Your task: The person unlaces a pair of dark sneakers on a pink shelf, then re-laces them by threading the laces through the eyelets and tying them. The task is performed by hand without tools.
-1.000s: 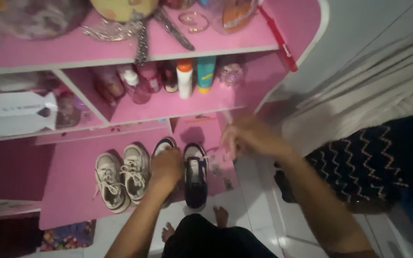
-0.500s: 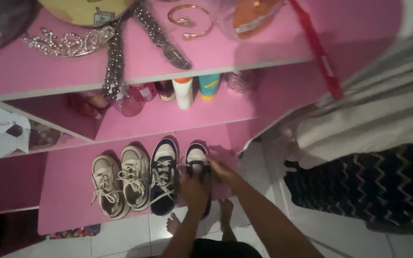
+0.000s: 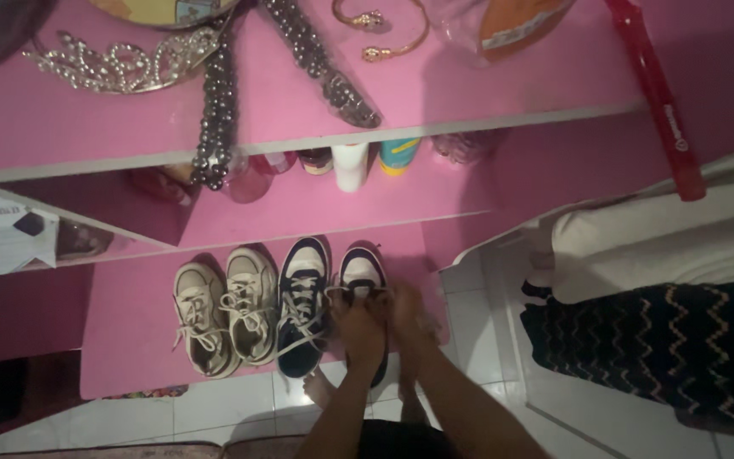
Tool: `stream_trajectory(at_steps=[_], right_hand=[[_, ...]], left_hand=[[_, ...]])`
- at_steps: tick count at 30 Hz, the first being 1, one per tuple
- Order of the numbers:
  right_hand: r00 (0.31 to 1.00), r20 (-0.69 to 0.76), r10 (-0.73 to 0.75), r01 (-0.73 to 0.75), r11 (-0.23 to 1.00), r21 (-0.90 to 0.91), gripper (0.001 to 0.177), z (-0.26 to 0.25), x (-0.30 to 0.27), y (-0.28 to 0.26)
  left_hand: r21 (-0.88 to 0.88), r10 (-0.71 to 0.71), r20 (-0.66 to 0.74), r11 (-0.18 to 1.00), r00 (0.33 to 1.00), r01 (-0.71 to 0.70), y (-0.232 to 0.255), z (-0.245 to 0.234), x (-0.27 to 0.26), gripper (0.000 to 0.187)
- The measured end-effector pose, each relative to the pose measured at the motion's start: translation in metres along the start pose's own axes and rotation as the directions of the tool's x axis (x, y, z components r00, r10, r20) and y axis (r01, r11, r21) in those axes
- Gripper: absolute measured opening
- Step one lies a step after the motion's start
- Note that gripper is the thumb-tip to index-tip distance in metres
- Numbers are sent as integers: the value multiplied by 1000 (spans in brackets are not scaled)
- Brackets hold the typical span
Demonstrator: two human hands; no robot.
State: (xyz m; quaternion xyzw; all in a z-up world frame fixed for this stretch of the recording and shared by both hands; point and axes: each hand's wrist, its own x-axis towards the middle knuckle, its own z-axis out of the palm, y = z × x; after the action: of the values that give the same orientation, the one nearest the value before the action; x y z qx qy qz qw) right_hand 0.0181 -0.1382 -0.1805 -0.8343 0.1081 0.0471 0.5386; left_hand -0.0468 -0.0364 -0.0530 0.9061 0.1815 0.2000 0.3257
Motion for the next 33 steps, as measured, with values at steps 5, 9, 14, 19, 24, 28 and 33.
stream_trajectory(at_steps=[5,9,14,19,24,28,33], right_hand=[[992,-126,22,-33,996,-85,18,0,-16,-13],[1000,-9,11,-11,1000,-3,22,-10,-3,2],[854,-153,-498,350,766,-539,22,-24,3,26],[919,272,286,-354,902,246,24,-50,18,-2],[838,530,131,-414,785,461,26,-124,-3,-101],[929,349,-125,-187,655,732,39,-185,-47,-215],[912,180,-368,8,455,891,44,-216,-95,-335]], left_hand=[[28,-223,143,975,964,221,8,-3,4,32],[51,-195,122,980,973,190,16,-5,4,28],[179,-97,179,982,979,64,1,5,6,23],[-124,-107,14,986,994,108,-21,18,13,27],[-810,-290,191,492,938,318,-17,-14,61,30],[-696,-131,197,680,972,233,40,-108,80,21],[-351,216,-37,911,976,-215,135,-256,89,15]])
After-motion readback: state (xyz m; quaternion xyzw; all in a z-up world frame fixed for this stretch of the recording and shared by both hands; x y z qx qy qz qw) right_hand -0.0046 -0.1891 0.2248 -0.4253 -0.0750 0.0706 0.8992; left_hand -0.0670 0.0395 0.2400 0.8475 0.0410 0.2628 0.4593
